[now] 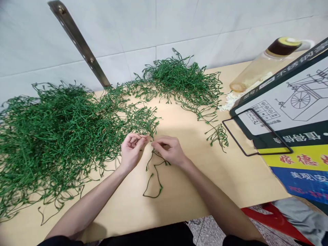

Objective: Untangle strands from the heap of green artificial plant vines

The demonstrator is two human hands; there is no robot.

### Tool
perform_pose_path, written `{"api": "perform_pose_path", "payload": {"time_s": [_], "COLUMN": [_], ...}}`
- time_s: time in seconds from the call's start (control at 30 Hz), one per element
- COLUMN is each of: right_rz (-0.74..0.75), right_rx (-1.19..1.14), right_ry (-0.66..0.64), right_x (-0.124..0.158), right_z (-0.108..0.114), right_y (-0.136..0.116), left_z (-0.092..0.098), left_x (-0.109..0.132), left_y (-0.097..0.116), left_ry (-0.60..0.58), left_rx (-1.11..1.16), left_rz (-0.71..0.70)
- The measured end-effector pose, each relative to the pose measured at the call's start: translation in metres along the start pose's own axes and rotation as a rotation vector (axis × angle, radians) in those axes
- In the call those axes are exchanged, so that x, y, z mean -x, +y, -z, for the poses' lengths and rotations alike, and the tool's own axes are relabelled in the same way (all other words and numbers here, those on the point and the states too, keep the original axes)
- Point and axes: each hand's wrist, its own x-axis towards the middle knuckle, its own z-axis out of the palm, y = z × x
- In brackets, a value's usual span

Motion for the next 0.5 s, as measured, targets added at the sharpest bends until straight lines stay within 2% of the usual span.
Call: {"api": "perform_pose_path", "payload": {"time_s": [0.1, 0.2, 0.3, 0.4, 0.5], "right_rz": [-0.138, -0.176, -0.131, -0.03, 0.013], "right_rx": [-0.089, -0.172, -0.145, 0.005, 0.086], "right_ry": [0.107, 0.139, 0.178, 0.242, 0.238], "right_x": [-0.0001, 0.0008, 0.0027, 0.0039, 0.0031], "right_z": [0.0008, 0.0028, 0.0036, 0.0027, 0.0024], "right_y": [0.0035, 0.0056, 0.0067, 0.0076, 0.008], "left_z": [-0.0008, -0.0015, -0.0024, -0.0035, -0.0047], "left_x": [0.0022, 0.0027, 0.0027, 0.004, 0.0065], "left_y": [0.0007, 0.0001, -0.0001, 0.0012, 0.0033], "left_ry": [-0.051, -0.072, -0.044, -0.006, 0.003], "left_rx": [-0.115, -0.124, -0.083, -0.061, -0.056], "left_rz": [-0.067, -0.073, -0.055, -0.032, 0.003]}}
